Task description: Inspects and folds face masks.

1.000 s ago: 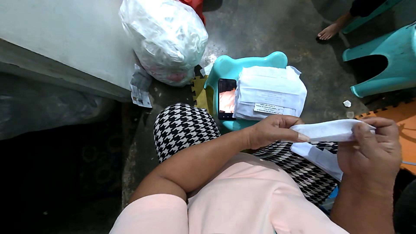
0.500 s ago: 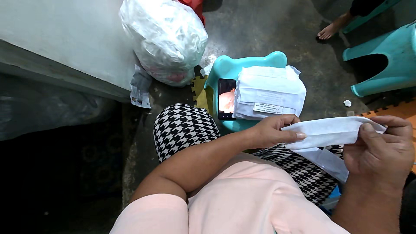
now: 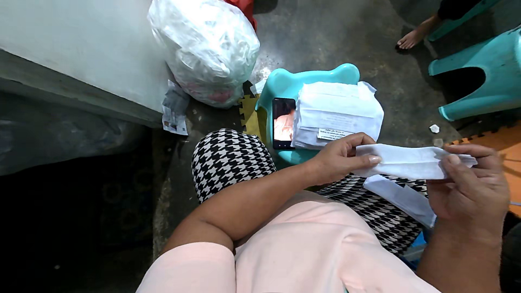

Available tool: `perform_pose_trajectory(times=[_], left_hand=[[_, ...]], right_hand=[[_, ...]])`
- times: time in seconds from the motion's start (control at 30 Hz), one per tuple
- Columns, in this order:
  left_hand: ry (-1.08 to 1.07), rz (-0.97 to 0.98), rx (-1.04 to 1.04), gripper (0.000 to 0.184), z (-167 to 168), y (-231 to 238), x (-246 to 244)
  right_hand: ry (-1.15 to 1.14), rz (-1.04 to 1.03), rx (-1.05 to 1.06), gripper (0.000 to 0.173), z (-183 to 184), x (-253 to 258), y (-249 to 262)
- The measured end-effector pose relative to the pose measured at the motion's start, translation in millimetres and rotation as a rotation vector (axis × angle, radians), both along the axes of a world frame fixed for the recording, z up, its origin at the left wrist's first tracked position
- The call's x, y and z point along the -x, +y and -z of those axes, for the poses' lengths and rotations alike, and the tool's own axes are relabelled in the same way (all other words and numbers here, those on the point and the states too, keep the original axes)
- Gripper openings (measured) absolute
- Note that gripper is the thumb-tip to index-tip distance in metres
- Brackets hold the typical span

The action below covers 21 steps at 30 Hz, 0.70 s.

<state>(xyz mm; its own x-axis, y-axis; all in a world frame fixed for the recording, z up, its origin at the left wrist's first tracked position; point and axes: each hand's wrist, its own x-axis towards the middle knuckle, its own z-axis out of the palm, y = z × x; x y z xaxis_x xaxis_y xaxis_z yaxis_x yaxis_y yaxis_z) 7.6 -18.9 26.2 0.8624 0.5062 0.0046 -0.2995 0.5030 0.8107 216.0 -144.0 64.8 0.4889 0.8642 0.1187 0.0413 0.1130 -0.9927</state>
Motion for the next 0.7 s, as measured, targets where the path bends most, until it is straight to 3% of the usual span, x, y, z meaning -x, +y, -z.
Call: perform_pose_trajectory(times=[0.3,0.47,0.7], left_hand=[[0.142,-0.127,-0.185,0.012,6.1,-0.1,-0.6],[0.214,-0.157,-0.167,0.016,0.9,0.8,2.9],[0.367,-0.155,-0.34,0.014,-3.5,-2.4,16.2]], right_hand=[[-0.019,-0.014,0.007,0.031,4.2,0.5,4.4],[0.003,-0.006,0.025,0.042,5.9,7.6,7.0],[-0.026,-0.006,0.086,0.029,16.5,18.8,10.2]])
